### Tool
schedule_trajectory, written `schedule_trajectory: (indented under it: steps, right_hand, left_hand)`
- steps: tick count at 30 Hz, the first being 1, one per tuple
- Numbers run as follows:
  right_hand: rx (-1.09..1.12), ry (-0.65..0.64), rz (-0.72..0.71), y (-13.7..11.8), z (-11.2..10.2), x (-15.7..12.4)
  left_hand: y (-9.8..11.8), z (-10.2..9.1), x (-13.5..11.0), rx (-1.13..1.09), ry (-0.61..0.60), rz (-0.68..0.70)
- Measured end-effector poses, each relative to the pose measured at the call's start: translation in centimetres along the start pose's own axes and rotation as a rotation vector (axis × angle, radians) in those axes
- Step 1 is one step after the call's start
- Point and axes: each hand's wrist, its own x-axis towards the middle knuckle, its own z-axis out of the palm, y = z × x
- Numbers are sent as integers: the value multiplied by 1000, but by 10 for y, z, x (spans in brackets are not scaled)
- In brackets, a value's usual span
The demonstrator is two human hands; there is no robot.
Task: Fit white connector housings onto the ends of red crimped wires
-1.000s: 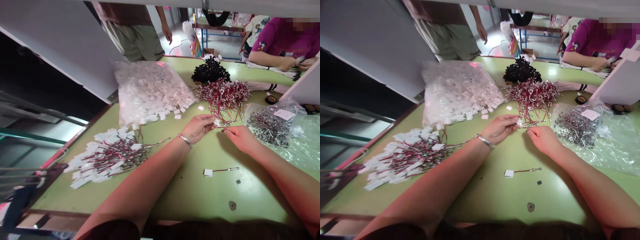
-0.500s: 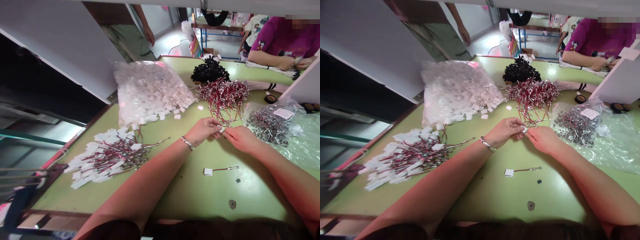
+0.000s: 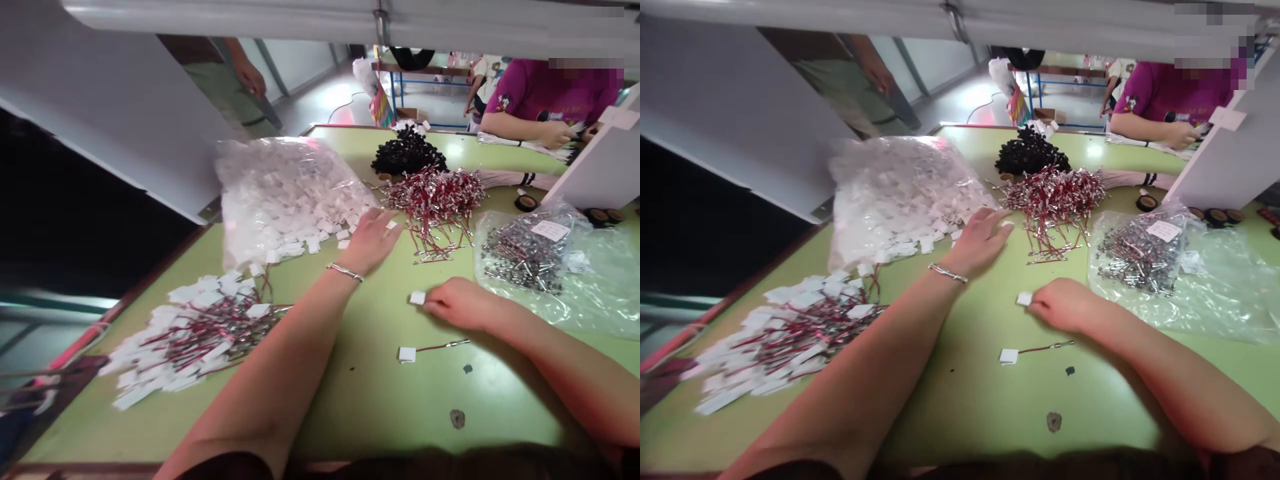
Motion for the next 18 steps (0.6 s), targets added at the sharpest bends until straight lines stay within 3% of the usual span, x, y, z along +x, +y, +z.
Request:
schedule_trajectory:
  steps: [1, 4, 6, 8, 10, 13, 18]
  right_hand:
    - [11, -51, -31, -4, -3, -3]
    - [11, -107, -21, 5, -22, -13]
    - [-48, -9, 144, 27, -38, -20]
    - [-282, 79, 387, 55, -50, -25]
    - [-394, 47, 486, 76, -54, -27]
    - [-449, -30, 456, 83, -49, -25]
    - [-474, 71, 329, 69, -40, -20]
  left_hand:
    - [-5, 4, 4, 98, 14, 26]
    - [-18, 19, 8, 265, -111, 83]
    - [-25, 25, 6, 317, -136, 106]
    - [-31, 24, 4, 326, -96, 109]
    - [-35, 21, 2, 297, -42, 85]
    - [-38, 17, -1, 225, 35, 54]
    - [-30, 21, -7, 140, 97, 4]
